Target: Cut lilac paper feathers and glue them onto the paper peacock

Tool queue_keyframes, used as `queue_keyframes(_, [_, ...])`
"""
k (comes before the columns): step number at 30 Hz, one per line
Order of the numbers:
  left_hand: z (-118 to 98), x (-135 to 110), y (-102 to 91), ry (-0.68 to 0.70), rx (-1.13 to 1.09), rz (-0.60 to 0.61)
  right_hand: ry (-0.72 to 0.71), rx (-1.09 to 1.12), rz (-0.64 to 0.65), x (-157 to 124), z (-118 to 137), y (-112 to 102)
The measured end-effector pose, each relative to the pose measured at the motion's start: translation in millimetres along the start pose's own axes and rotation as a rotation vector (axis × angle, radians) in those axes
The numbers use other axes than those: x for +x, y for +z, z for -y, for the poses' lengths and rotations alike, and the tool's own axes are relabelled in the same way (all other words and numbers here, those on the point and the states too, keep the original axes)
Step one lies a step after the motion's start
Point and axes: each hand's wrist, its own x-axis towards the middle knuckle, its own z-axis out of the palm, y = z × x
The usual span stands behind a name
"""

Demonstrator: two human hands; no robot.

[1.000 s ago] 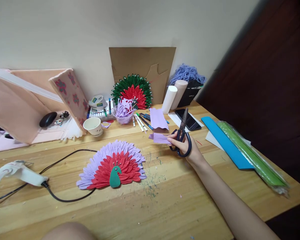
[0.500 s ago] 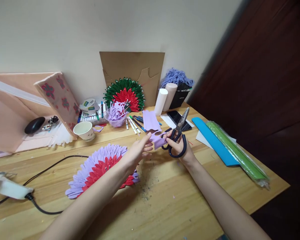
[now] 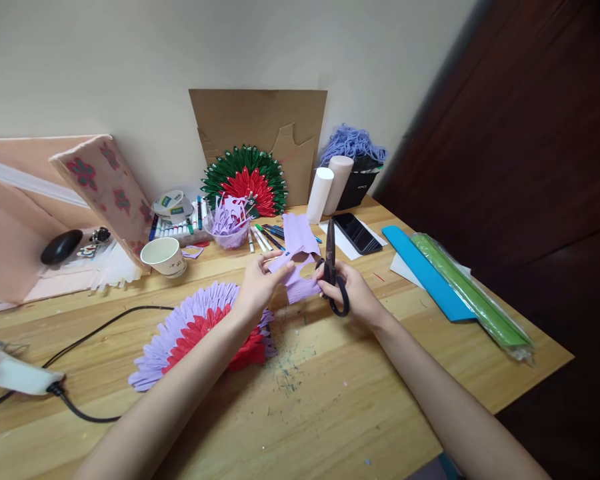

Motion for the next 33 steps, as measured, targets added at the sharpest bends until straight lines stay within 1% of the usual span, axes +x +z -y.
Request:
queue_keyframes(2, [-1, -4, 2.9, -0.049, -0.036, -0.061, -0.002, 0.019, -0.04, 0, -2, 3])
queue_keyframes(3, [-1, -6, 4.4, -0.084, -0.053, -0.066, -0.003, 0.029, -0.064, 1, -3, 4])
queue_keyframes(6, [-2, -10, 7.3, -0.16, -0.091, 0.023, 0.018, 0.046, -0.127, 1, -6, 7])
queue_keyframes(8, [0, -10, 7.2, -0.154, -0.089, 0.039, 0.039, 0.059, -0.152, 2, -7, 8])
queue_keyframes(10, [2, -8, 5.6, -0.1, -0.063, -0.01, 0.065, 0.084, -0.164, 2, -6, 10])
queue_keyframes(12, [5, -4, 2.9, -0.014, -0.024, -0.063, 0.107, 0.129, -0.158, 1, -5, 12])
queue_keyframes(17, [5, 4, -4.6, 0.19, 0.064, -0.103, 0.21, 0.281, -0.124, -1, 0, 16])
queue_keyframes(19, [3, 6, -7.3, 0.253, 0.109, -0.134, 0.252, 0.396, -0.043, -3, 3, 18])
queue_keyframes(22, [1, 8, -11.2, 0.383, 0.216, -0.217, 0.342, 0.566, 0.172, -9, 7, 24])
queue_keyframes(24, [0, 9, -14.2, 0.491, 0.294, -0.278, 0.404, 0.606, 0.289, -14, 8, 30])
queue_keyframes(26, [-1, 10, -17.1, 0.59, 0.361, -0.344, 0.446, 0.59, 0.36, -19, 5, 36])
queue_keyframes(29, [0, 11, -19.9, 0.69, 0.443, -0.422, 0.449, 0.519, 0.464, -24, -1, 42])
queue_keyframes(31, [2, 11, -20.0, 0.717, 0.475, -0.427, 0.423, 0.454, 0.53, -26, -4, 44])
queue_keyframes(33, [3, 10, -18.7, 0.722, 0.483, -0.412, 0.383, 0.397, 0.55, -28, -3, 44])
